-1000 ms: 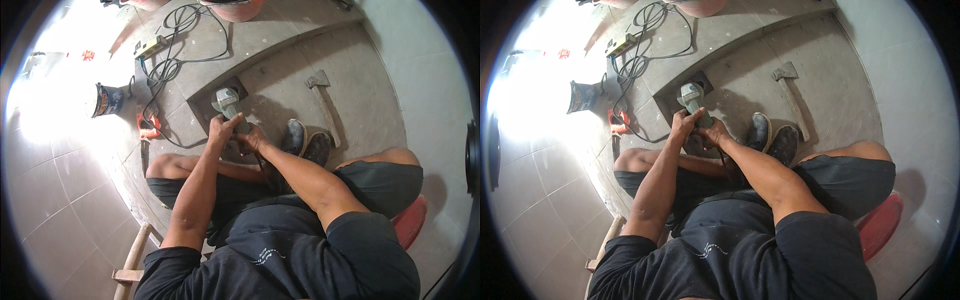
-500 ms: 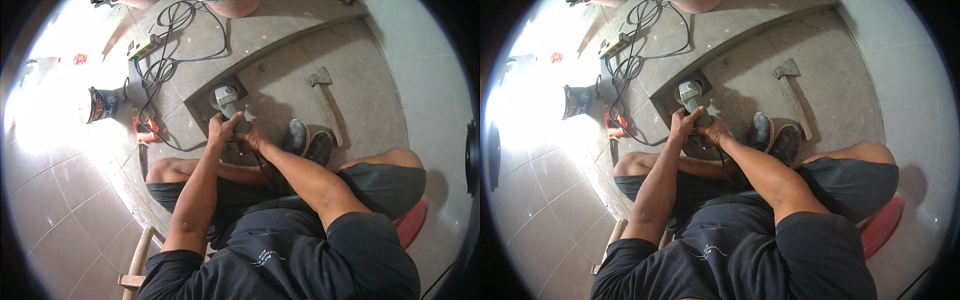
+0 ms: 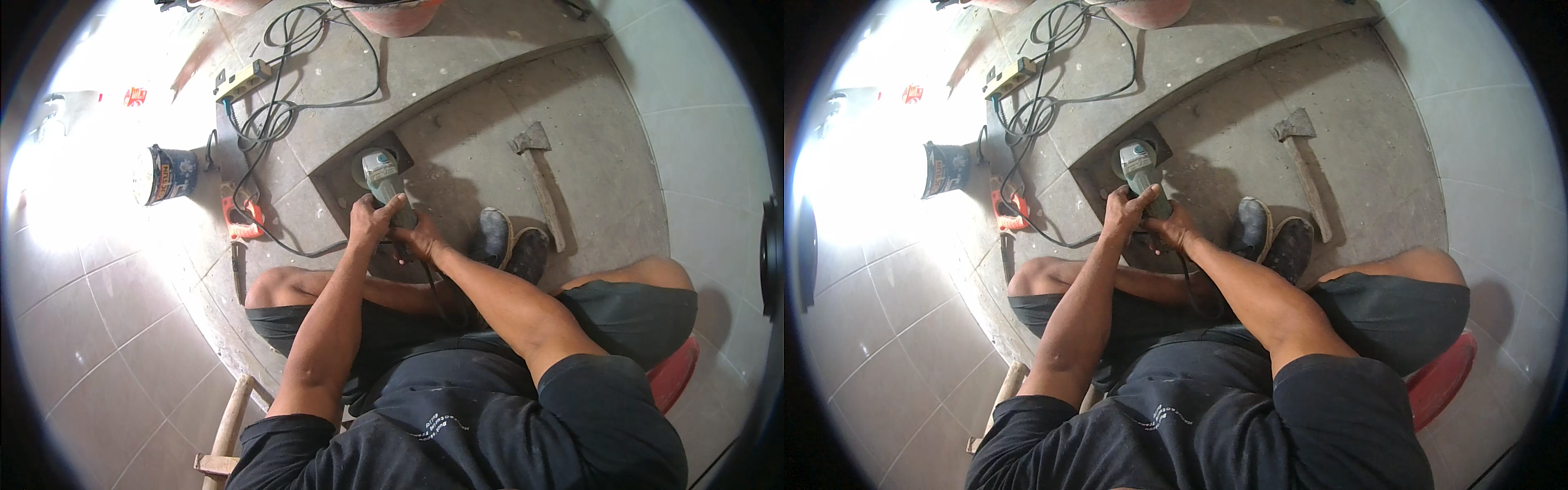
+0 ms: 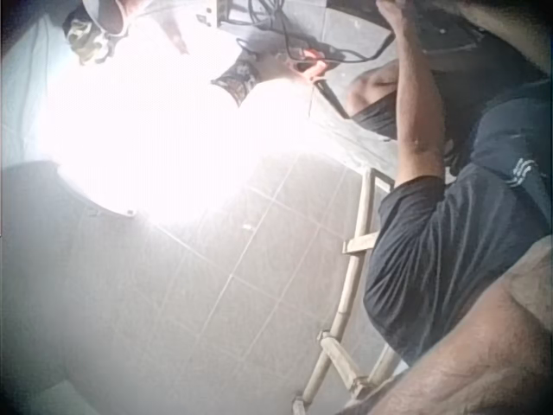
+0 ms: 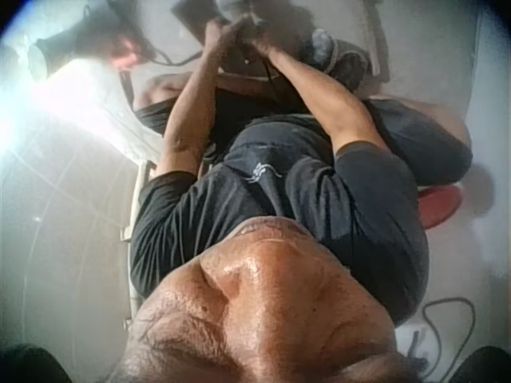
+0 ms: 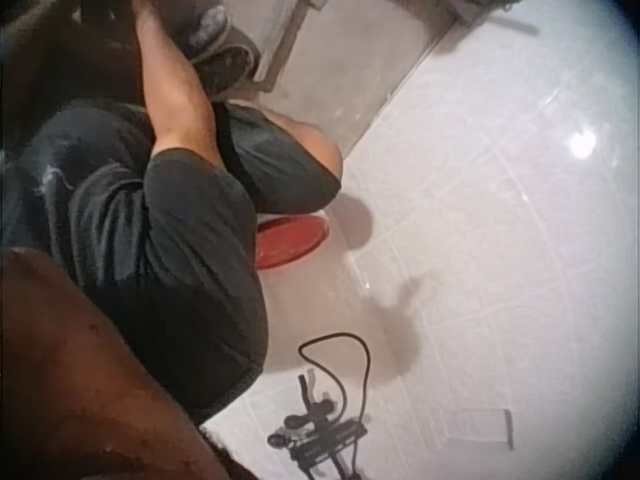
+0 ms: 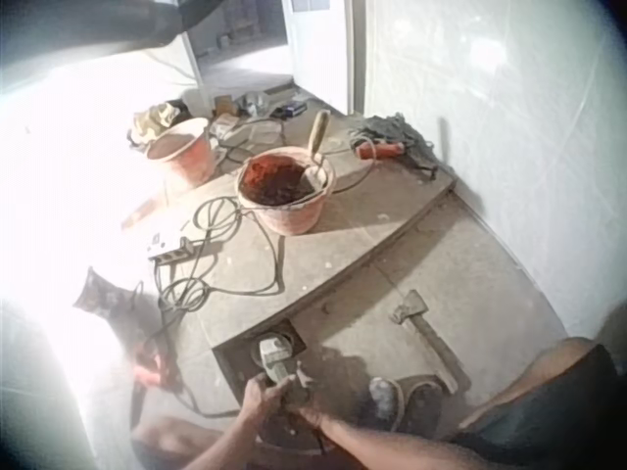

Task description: The person sits on a small stool and uses an angle grinder to smooth the edges of a floor tile around a drain hole. The person holds the tool with both hands and moves it along the tile perimeter to refine the cut.

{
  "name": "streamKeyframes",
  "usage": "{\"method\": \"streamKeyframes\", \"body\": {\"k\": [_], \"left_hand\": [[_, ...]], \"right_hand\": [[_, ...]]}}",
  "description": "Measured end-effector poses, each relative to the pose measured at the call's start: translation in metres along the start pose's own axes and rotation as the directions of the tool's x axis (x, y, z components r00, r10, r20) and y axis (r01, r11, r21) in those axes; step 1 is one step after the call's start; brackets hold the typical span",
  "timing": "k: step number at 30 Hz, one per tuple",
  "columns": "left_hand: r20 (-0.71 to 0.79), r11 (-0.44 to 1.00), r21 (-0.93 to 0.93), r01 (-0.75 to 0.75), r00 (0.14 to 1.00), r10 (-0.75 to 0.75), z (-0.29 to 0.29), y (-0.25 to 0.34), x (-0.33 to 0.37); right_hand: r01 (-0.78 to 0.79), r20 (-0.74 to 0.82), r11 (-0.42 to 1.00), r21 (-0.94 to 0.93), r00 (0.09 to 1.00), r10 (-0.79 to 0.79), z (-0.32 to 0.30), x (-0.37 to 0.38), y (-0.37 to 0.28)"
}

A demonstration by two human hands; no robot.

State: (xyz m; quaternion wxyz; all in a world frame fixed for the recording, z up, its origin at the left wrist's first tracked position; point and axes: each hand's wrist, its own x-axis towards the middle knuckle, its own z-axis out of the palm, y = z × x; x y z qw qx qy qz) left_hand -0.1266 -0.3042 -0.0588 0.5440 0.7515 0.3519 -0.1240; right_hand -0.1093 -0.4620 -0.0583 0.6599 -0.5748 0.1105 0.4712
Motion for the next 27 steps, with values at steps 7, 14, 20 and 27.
{"method": "streamKeyframes", "body": {"k": [7, 14, 20, 27], "left_hand": [[0.023, 0.998, -0.055, 0.02, 1.0, -0.018, -0.0021, 0.0029, -0.002], [0.029, 0.998, -0.045, 0.039, 0.999, -0.038, -0.0025, 0.0024, -0.0003], [0.024, 0.998, -0.046, 0.052, 0.998, -0.051, -0.0017, 0.0042, -0.0013], [0.011, 0.997, -0.034, 0.068, 0.998, -0.067, -0.0009, -0.0015, 0.0018]], "right_hand": [[-0.064, 0.007, 0.998, -0.026, 0.998, 0.065, -0.0038, 0.0067, 0.0073], [-0.058, -0.021, 0.998, -0.036, 0.998, 0.057, -0.0021, 0.0019, 0.0008], [-0.052, 0.011, 0.998, -0.045, 0.999, 0.053, -0.004, 0.0076, 0.005], [-0.057, 0.0, 0.998, -0.015, 0.998, 0.057, -0.0009, 0.008, 0.0026]]}}
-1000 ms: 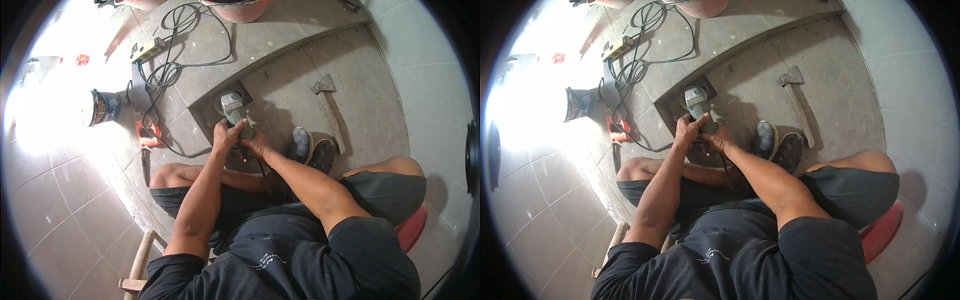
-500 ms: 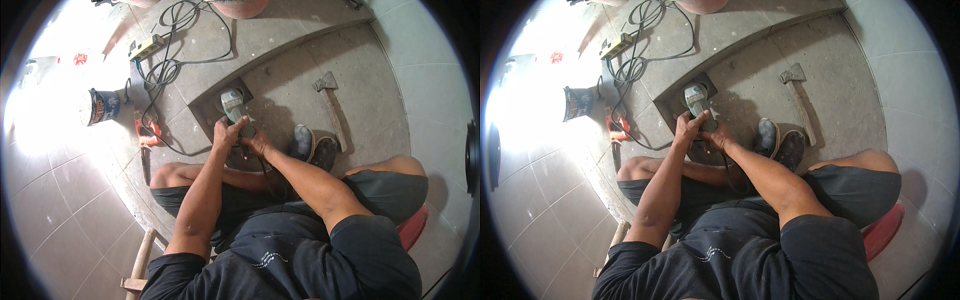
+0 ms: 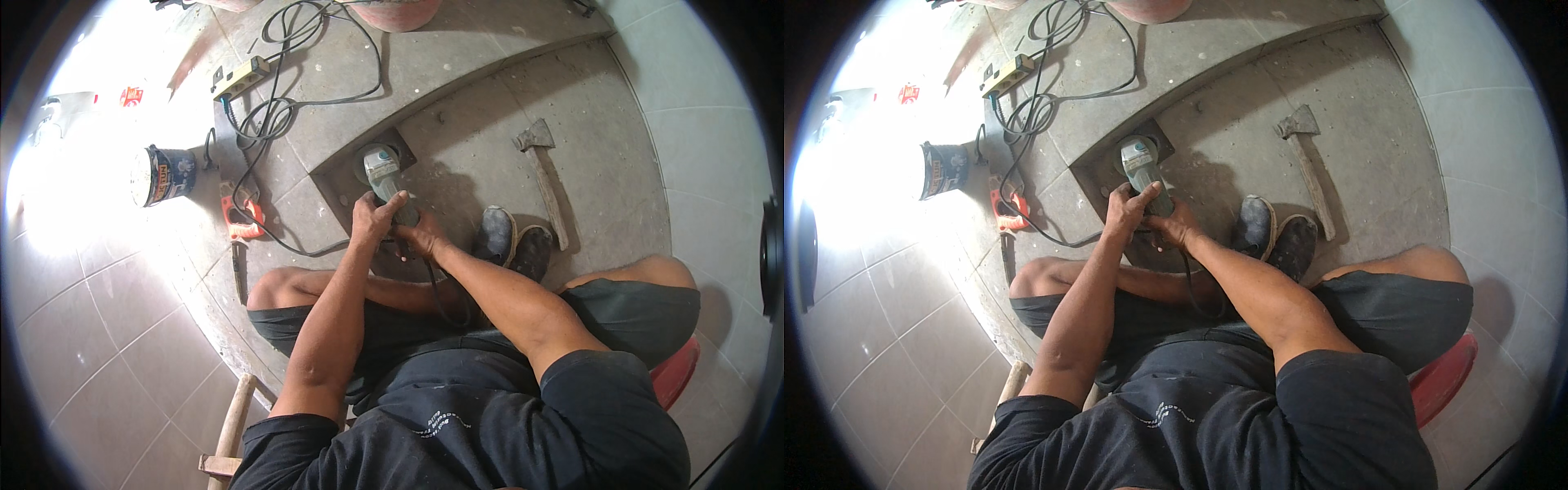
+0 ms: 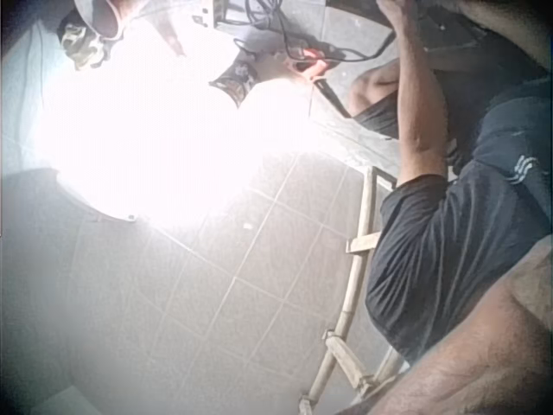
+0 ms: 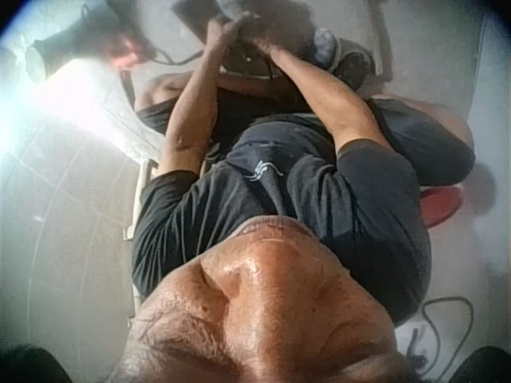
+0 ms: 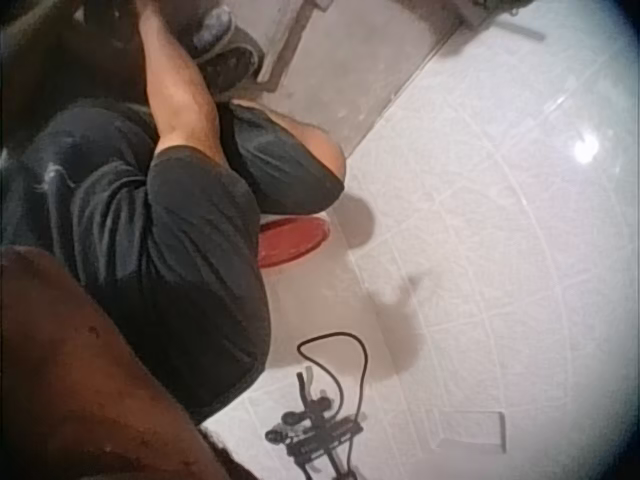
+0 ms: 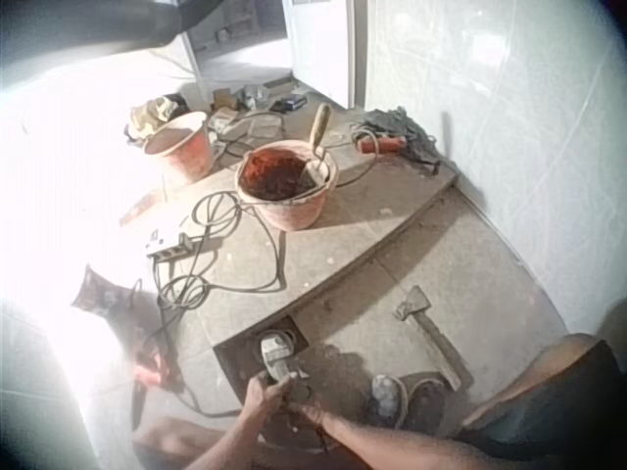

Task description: The person sits on a small stool and uses an angle grinder to smooth the edges of a floor tile around a drain hole. The person holds the tool with both hands and moves it along the tile perimeter to refine the cut.

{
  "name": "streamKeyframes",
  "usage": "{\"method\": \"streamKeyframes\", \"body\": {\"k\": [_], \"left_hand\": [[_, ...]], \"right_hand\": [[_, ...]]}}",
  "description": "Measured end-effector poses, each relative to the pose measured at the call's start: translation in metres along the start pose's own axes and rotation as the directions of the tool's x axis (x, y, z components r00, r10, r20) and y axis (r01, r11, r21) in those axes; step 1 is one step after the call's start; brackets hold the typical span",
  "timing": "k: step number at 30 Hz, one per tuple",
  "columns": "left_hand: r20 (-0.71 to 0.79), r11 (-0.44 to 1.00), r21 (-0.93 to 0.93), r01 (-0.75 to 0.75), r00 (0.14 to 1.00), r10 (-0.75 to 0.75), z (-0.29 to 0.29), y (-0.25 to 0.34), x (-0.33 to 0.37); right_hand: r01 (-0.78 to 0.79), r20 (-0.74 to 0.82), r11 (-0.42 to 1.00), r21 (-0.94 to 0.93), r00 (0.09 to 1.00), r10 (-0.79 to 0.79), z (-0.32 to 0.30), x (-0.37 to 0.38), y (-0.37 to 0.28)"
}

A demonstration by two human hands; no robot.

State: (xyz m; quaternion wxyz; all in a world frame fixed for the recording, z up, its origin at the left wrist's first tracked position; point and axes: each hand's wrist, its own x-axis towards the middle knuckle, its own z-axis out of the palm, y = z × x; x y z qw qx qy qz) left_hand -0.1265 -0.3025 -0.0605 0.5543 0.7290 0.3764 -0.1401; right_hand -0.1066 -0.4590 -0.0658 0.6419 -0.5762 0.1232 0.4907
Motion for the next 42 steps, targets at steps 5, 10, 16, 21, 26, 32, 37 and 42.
{"method": "streamKeyframes", "body": {"k": [5, 10, 16, 21, 26, 32, 37, 42], "left_hand": [[0.059, 1.0, -0.004, -0.026, 0.998, 0.026, -0.002, 0.004, 0.001], [0.07, 0.999, -0.008, -0.033, 0.997, 0.034, -0.003, 0.005, -0.001], [0.04, 0.999, -0.025, -0.037, 0.998, 0.038, -0.002, 0.002, 0.001], [0.043, 1.0, 0.015, -0.01, 0.999, 0.009, -0.001, 0.001, 0.003], [0.073, 1.0, -0.002, -0.026, 0.997, 0.027, -0.001, 0.001, 0.004], [0.07, 1.0, -0.008, -0.021, 0.997, 0.022, -0.001, -0.004, 0.006], [0.092, 0.999, -0.031, -0.022, 0.995, 0.025, -0.001, 0.003, 0.003], [0.079, 1.0, -0.007, -0.02, 0.997, 0.02, -0.002, 0.006, 0.0]], "right_hand": [[0.008, 0.01, 0.999, 0.036, 1.0, -0.008, -0.001, 0.002, 0.001], [-0.026, -0.003, 1.0, 0.014, 1.0, 0.026, -0.001, 0.0, -0.002], [-0.008, -0.022, 1.0, -0.006, 1.0, 0.008, 0.002, -0.004, -0.005], [-0.029, -0.006, 0.999, 0.022, 1.0, 0.029, 0.001, 0.0, -0.003], [0.007, -0.037, 1.0, 0.028, 0.999, -0.006, 0.002, -0.003, -0.002], [-0.007, -0.013, 1.0, 0.008, 1.0, 0.008, 0.002, -0.003, -0.004], [-0.017, -0.042, 1.0, 0.018, 0.999, 0.018, 0.0, -0.001, 0.0], [-0.027, -0.033, 0.999, 0.027, 0.999, 0.028, 0.001, -0.002, -0.001]]}}
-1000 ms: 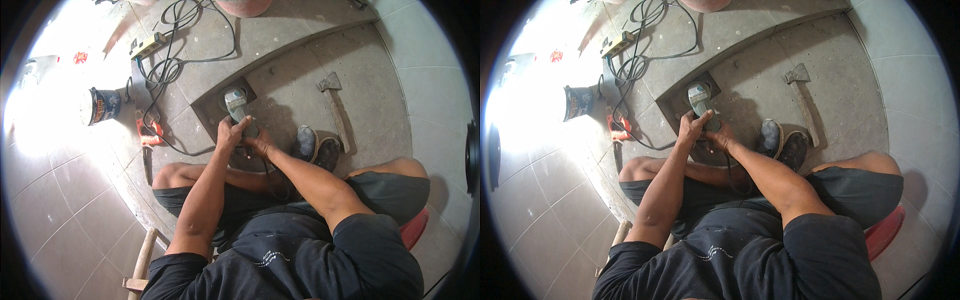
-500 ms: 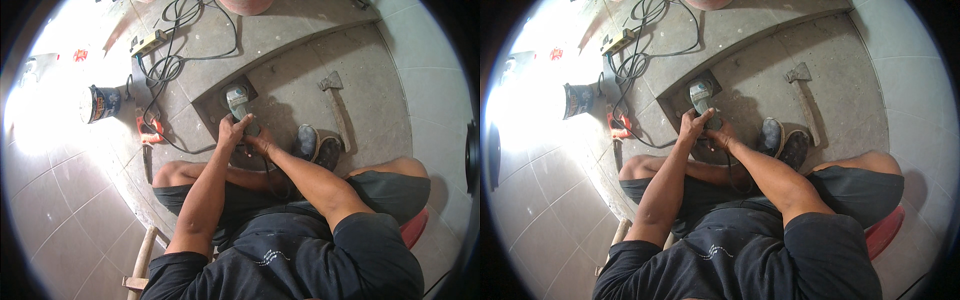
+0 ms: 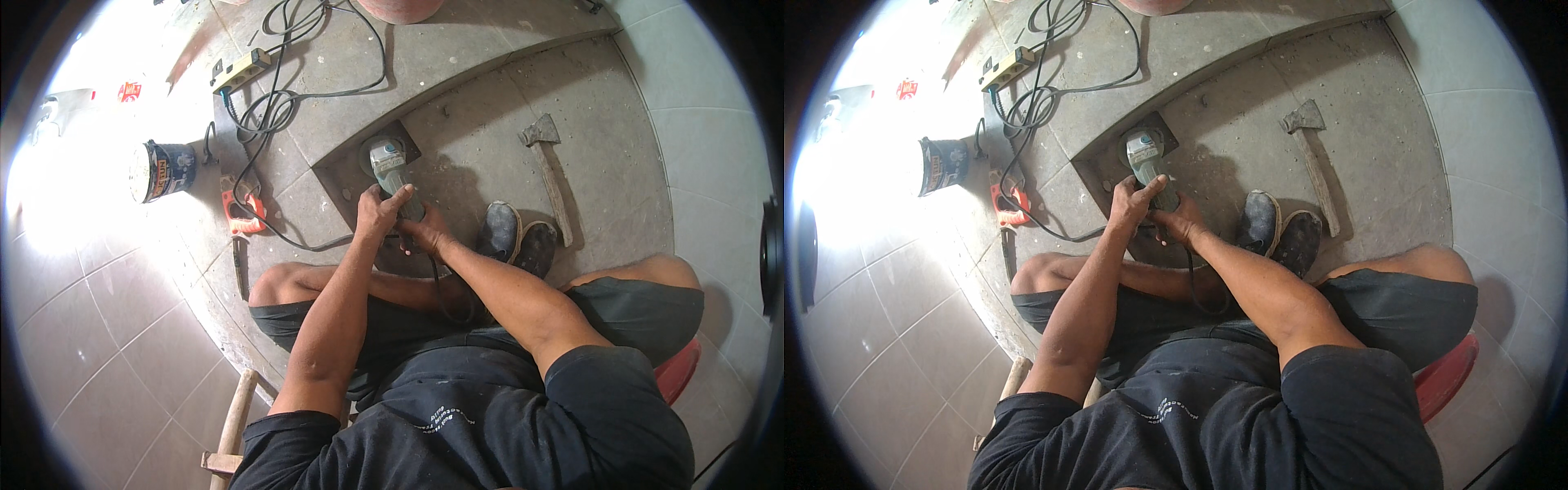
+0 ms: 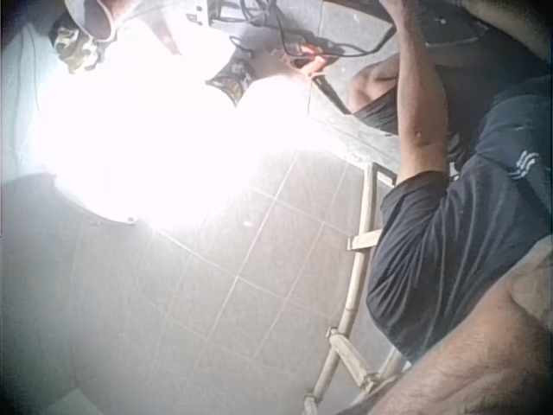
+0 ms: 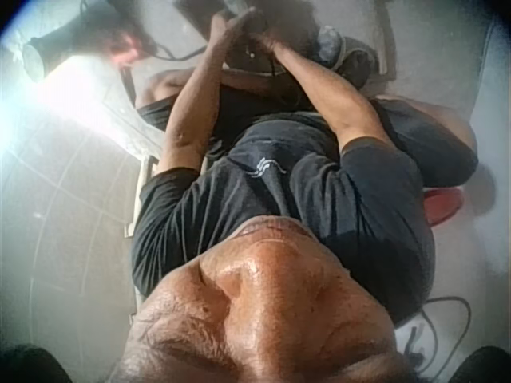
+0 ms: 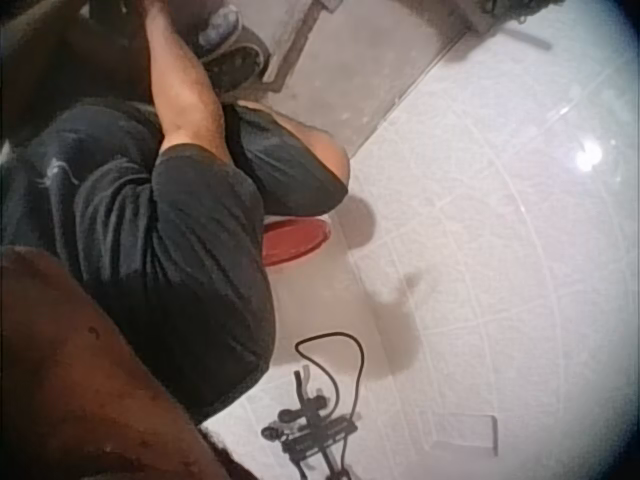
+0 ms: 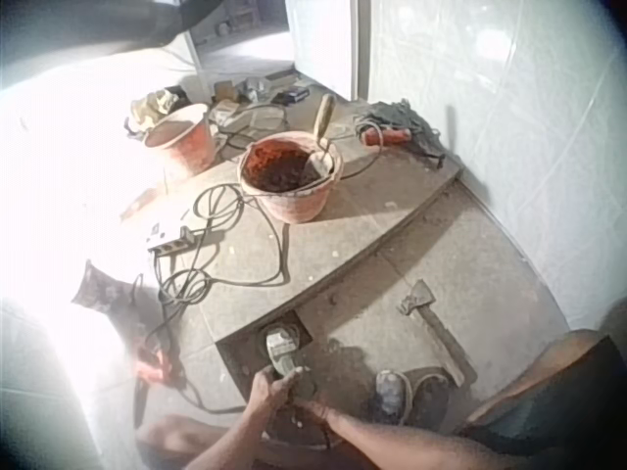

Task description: The person sits on a small stool and uses an angle grinder to smooth the edges of a floor tile around a drain hole. The person holds the tool with both hands and moves it along the tile perimeter to refine the cut.

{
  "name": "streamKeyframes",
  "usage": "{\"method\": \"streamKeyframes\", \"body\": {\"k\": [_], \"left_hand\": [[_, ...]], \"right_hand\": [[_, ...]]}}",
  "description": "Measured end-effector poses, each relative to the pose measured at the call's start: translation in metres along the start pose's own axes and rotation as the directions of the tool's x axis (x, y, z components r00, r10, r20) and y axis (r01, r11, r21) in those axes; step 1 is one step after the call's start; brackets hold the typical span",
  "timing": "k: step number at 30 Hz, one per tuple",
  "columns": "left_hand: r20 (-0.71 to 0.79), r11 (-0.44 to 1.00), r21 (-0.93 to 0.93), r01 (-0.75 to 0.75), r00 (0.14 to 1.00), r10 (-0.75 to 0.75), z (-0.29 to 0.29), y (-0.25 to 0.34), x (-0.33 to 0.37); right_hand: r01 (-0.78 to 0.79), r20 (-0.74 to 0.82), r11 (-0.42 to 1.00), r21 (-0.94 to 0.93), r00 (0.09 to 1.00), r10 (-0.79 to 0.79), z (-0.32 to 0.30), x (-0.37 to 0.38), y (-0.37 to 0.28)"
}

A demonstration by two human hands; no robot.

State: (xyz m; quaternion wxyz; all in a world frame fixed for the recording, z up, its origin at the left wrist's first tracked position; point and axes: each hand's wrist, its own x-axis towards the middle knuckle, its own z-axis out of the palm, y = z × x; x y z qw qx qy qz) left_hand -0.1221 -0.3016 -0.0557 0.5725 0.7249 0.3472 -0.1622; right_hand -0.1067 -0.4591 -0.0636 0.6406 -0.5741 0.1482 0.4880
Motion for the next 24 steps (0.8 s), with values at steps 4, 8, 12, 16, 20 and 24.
{"method": "streamKeyframes", "body": {"k": [4, 8, 12, 16, 20, 24], "left_hand": [[-0.001, 1.0, 0.004, -0.002, 1.0, 0.002, -0.001, 0.0, 0.002], [-0.017, 1.0, 0.0, -0.015, 1.0, 0.015, 0.001, 0.001, 0.001], [-0.007, 0.999, 0.041, -0.006, 1.0, 0.006, 0.002, 0.004, 0.001], [-0.035, 0.999, 0.025, -0.04, 0.999, 0.041, 0.003, -0.006, 0.006], [-0.016, 0.999, 0.029, -0.03, 0.999, 0.03, 0.002, -0.009, 0.01], [-0.01, 0.997, 0.047, -0.064, 0.998, 0.065, 0.003, -0.008, 0.01]], "right_hand": [[0.001, -0.004, 1.0, -0.013, 1.0, -0.001, 0.001, -0.001, -0.003], [0.016, -0.016, 1.0, -0.006, 1.0, -0.016, 0.002, -0.003, -0.004], [0.008, -0.009, 1.0, 0.014, 1.0, -0.008, 0.001, -0.002, -0.001], [0.011, 0.002, 1.0, 0.01, 1.0, -0.011, 0.0, 0.0, 0.001], [-0.002, -0.014, 1.0, -0.007, 1.0, 0.002, 0.001, -0.004, -0.006], [0.021, 0.007, 1.0, 0.009, 1.0, -0.021, -0.001, -0.005, -0.008]]}}
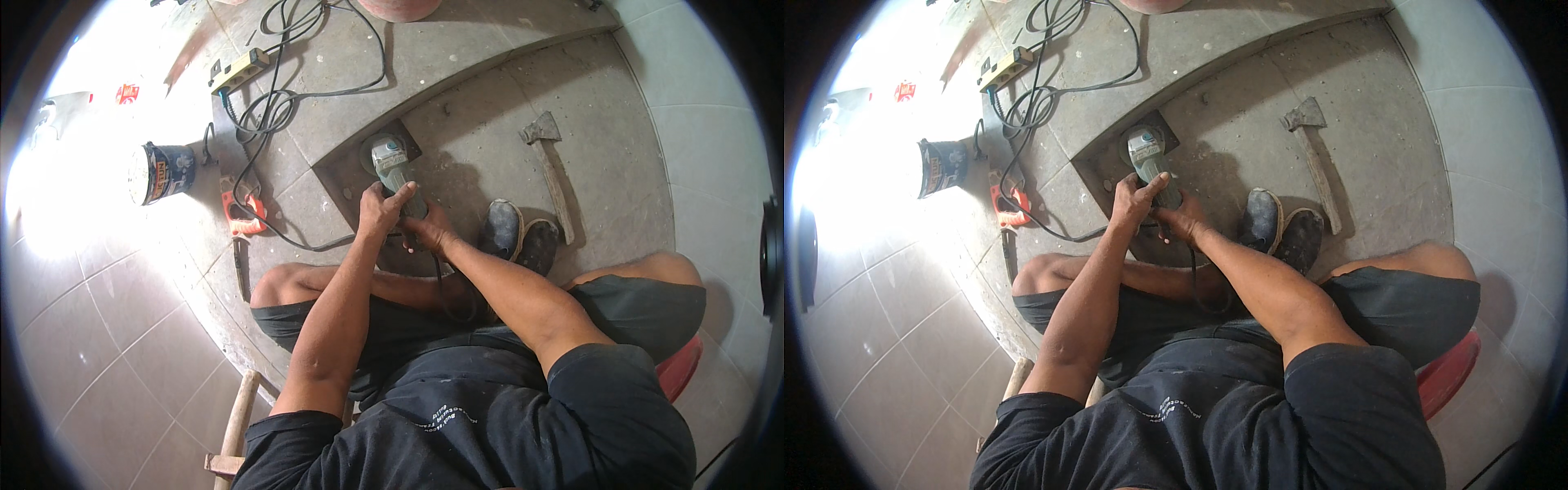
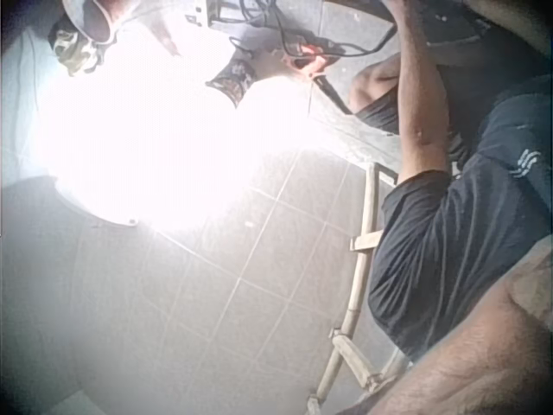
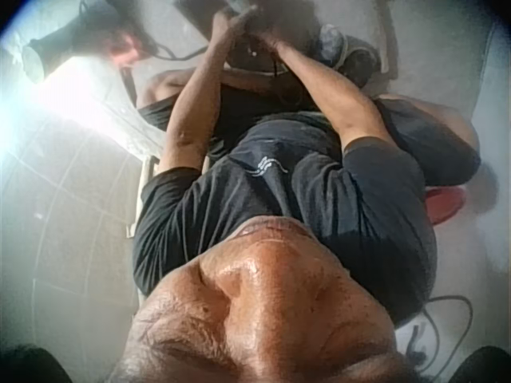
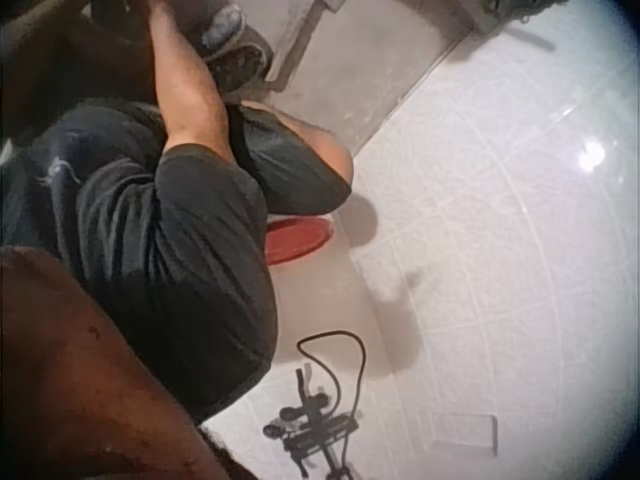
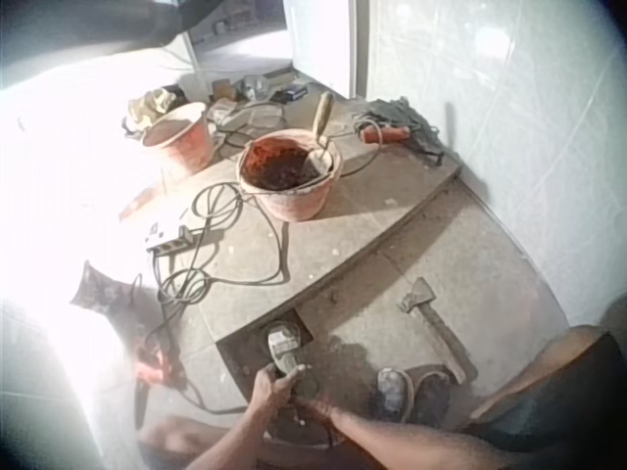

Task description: The person sits on a small stool and uses an angle grinder to smooth the edges of a floor tile around a drain hole. The person holds the tool with both hands and moves it along the tile perimeter to refine the cut.

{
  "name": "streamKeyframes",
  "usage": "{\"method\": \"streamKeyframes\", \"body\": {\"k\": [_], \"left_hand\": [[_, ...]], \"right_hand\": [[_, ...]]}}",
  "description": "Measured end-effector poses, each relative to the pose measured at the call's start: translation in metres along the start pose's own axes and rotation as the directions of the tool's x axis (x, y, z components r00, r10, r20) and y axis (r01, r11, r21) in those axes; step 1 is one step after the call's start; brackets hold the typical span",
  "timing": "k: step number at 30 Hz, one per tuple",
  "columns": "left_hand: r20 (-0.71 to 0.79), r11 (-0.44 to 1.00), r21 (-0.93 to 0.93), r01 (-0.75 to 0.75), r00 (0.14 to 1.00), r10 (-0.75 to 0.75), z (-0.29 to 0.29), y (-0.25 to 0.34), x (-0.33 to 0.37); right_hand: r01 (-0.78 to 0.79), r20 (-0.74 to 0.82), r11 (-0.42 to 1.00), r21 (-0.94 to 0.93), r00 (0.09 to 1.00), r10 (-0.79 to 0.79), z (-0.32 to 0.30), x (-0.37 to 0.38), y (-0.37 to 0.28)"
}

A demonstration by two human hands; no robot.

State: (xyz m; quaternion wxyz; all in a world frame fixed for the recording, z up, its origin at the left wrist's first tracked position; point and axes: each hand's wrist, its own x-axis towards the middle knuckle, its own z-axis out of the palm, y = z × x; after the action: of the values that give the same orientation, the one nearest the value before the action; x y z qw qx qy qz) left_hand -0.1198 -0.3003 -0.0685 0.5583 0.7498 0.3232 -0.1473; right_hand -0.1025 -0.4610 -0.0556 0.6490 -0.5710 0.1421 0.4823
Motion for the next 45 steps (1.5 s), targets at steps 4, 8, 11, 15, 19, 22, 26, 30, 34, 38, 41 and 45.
{"method": "streamKeyframes", "body": {"k": [4, 8, 11, 15, 19, 22, 26, 30, 34, 38, 41, 45], "left_hand": [[-0.032, 0.999, 0.036, 0.01, 0.999, -0.009, 0.002, 0.001, 0.0], [-0.029, 0.999, 0.037, -0.014, 0.999, 0.015, 0.002, 0.003, 0.0], [-0.03, 1.0, 0.01, -0.019, 0.999, 0.019, 0.003, 0.005, -0.003], [-0.01, 0.999, 0.043, -0.015, 1.0, 0.016, 0.001, 0.004, -0.001], [-0.015, 0.999, -0.026, -0.02, 1.0, 0.02, 0.004, -0.002, 0.001], [-0.014, 0.999, -0.048, 0.0, 1.0, 0.0, 0.006, -0.001, 0.001], [-0.031, 1.0, -0.025, -0.013, 0.999, 0.012, 0.006, 0.002, 0.001], [-0.034, 1.0, -0.028, -0.012, 0.999, 0.011, 0.007, 0.002, 0.001], [0.003, 0.998, -0.052, 0.028, 1.0, -0.027, 0.006, 0.003, 0.002], [-0.017, 0.999, 0.026, 0.027, 1.0, -0.027, 0.004, 0.006, 0.002], [-0.006, 1.0, 0.022, 0.013, 1.0, -0.013, 0.006, 0.007, 0.002], [0.002, 0.998, -0.064, 0.003, 1.0, -0.002, 0.007, 0.006, 0.0]], "right_hand": [[-0.014, -0.002, 1.0, 0.009, 1.0, 0.014, -0.002, 0.001, 0.001], [0.015, 0.009, 1.0, 0.007, 1.0, -0.015, -0.004, 0.002, 0.001], [0.006, -0.018, 1.0, -0.009, 1.0, -0.006, -0.004, -0.002, -0.003], [-0.009, -0.018, 1.0, -0.03, 1.0, 0.008, -0.007, 0.001, -0.004], [-0.009, -0.023, 0.999, -0.04, 1.0, 0.008, -0.007, 0.001, -0.003], [0.024, -0.046, 0.999, -0.041, 0.999, -0.026, -0.008, 0.003, 0.002], [0.001, -0.065, 0.997, -0.072, 0.998, -0.006, -0.01, 0.008, 0.004], [0.031, -0.046, 0.998, -0.047, 0.998, -0.033, -0.008, 0.003, -0.002], [0.039, -0.048, 0.998, -0.043, 0.998, -0.041, -0.007, -0.001, -0.007], [0.021, -0.022, 0.999, -0.026, 1.0, -0.021, -0.007, -0.004, -0.013], [0.037, -0.007, 0.999, -0.013, 0.999, -0.037, -0.009, -0.003, -0.01], [0.008, -0.024, 0.999, -0.035, 1.0, -0.009, -0.009, -0.004, -0.011]]}}
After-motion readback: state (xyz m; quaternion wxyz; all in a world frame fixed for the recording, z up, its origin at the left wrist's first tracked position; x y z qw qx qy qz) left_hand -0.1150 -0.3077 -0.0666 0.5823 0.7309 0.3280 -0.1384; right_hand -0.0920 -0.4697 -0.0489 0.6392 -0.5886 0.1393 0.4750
